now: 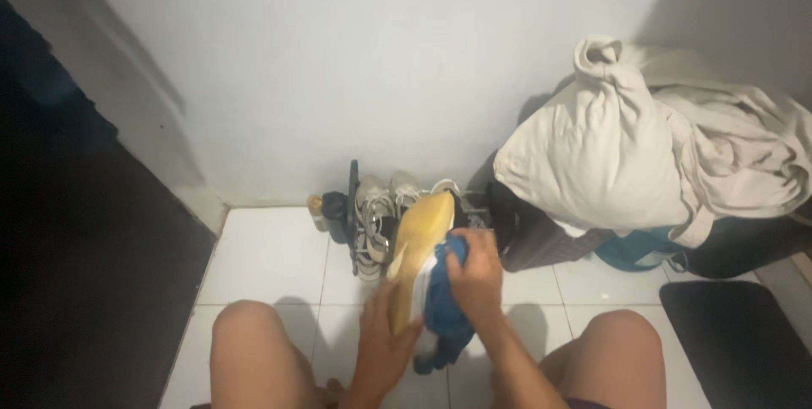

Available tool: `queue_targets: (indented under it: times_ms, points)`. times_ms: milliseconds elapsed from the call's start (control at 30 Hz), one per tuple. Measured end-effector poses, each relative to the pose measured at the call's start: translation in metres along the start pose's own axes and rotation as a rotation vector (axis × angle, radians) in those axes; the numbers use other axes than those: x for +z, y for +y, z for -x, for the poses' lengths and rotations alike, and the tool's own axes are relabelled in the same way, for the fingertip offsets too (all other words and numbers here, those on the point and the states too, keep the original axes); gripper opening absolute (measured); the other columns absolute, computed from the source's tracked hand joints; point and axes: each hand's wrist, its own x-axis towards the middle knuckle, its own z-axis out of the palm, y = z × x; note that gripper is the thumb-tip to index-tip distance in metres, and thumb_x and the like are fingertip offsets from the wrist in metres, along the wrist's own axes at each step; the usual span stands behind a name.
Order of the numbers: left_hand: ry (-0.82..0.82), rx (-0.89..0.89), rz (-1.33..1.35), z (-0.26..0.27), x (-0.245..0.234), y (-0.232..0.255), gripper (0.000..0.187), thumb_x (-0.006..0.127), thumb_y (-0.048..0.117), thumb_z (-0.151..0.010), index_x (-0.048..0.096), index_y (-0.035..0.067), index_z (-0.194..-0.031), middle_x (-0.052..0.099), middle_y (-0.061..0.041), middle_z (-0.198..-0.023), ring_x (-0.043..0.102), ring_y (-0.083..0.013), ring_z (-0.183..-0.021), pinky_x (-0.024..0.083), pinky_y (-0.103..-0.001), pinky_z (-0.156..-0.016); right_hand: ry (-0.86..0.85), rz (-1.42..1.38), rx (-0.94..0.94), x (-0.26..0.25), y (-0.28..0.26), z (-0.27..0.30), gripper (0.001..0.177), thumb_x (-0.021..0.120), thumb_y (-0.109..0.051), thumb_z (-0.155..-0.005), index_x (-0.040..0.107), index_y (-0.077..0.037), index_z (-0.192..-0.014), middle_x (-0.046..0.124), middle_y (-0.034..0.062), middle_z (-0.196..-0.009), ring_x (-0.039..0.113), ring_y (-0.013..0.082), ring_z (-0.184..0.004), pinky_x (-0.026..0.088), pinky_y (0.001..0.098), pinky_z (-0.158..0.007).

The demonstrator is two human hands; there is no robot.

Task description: The person sits on the floor and wipes a black and white sneaker with a blue cloth. They rotate the shoe to clean the sole, sides, and upper parts. The person continues to wipe the shoe thoroughly.

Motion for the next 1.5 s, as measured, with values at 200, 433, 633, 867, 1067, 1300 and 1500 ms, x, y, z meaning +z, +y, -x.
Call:
queue_targets:
  times_ms: [200, 433, 633, 867, 1067, 1300, 1500]
  points:
    - [0.053, -0.041, 0.251, -0.005, 0.008, -0.014, 0.073, 0.076, 0.020, -0.082, 0.042, 0.004, -0.145, 0.051, -0.021, -0.141, 0.051, -0.0349, -0.132, 0.041, -0.043, -0.109, -0.121, -0.070, -0.204, -0.019, -0.018, -0.009, 0.031, 0.069, -0.006, -0.079, 0.067, -0.007, -0.110, 0.068, 0.0146, -0.108, 0.067, 0.0370, -0.102, 0.053, 0.0421, -0.090]
    - [0.099, -0.051, 0.134, -0.010, 0.000, -0.008, 0.070, 0.076, 0.017, -0.080, 0.047, 0.004, -0.143, 0.055, -0.018, -0.138, 0.052, -0.0315, -0.131, 0.040, -0.040, -0.109, -0.495, -0.219, -0.255, -0.027, -0.008, 0.036, 0.028, 0.071, -0.002, -0.077, 0.070, -0.006, -0.105, 0.072, 0.0141, -0.101, 0.070, 0.0347, -0.095, 0.054, 0.0394, -0.081]
    - [0.025, -0.090, 0.365, -0.010, -0.002, 0.011, 0.076, 0.072, 0.019, -0.085, 0.036, 0.007, -0.150, 0.052, -0.018, -0.144, 0.052, -0.0285, -0.133, 0.039, -0.039, -0.111, -0.158, -0.765, 0.628, -0.012, 0.058, 0.056, 0.020, 0.066, -0.008, -0.091, 0.067, -0.001, -0.110, 0.072, 0.0107, -0.091, 0.066, 0.0163, -0.078, 0.053, 0.0298, -0.063]
    - [-0.167, -0.147, 0.496, -0.011, -0.004, 0.016, 0.094, 0.074, 0.016, -0.082, 0.021, 0.014, -0.159, 0.053, -0.016, -0.142, 0.057, -0.0254, -0.125, 0.045, -0.036, -0.105, -0.291, -0.826, 1.063, -0.034, 0.030, 0.045, 0.038, 0.074, -0.015, -0.088, 0.066, -0.001, -0.122, 0.073, 0.0128, -0.091, 0.069, 0.0188, -0.072, 0.055, 0.0313, -0.061]
    - [-0.280, -0.161, 0.448, -0.018, -0.020, 0.023, 0.112, 0.081, 0.013, -0.075, 0.010, 0.021, -0.161, 0.049, -0.012, -0.140, 0.058, -0.0241, -0.122, 0.051, -0.038, -0.095, -0.467, -0.655, 0.932, -0.043, 0.025, 0.049, 0.048, 0.080, -0.010, -0.078, 0.064, -0.004, -0.123, 0.077, 0.0151, -0.098, 0.073, 0.0209, -0.079, 0.059, 0.0314, -0.066]
    - [-0.034, -0.159, 0.755, -0.032, -0.020, 0.018, 0.097, 0.074, 0.011, -0.082, 0.020, 0.015, -0.163, 0.048, -0.017, -0.135, 0.054, -0.0265, -0.115, 0.050, -0.040, -0.092, -0.711, -0.353, 0.288, -0.048, 0.031, 0.065, 0.047, 0.086, -0.014, -0.072, 0.070, -0.003, -0.115, 0.077, 0.0103, -0.103, 0.070, 0.0200, -0.095, 0.055, 0.0317, -0.086]
    - [0.080, -0.182, 0.987, -0.033, -0.031, 0.003, 0.075, 0.058, 0.016, -0.090, 0.027, 0.013, -0.158, 0.049, -0.009, -0.145, 0.050, -0.0213, -0.128, 0.042, -0.033, -0.105, -0.751, -0.196, 0.209, -0.054, 0.028, 0.064, 0.054, 0.088, -0.019, -0.070, 0.069, -0.008, -0.120, 0.075, 0.0088, -0.108, 0.071, 0.0225, -0.101, 0.053, 0.0346, -0.089]
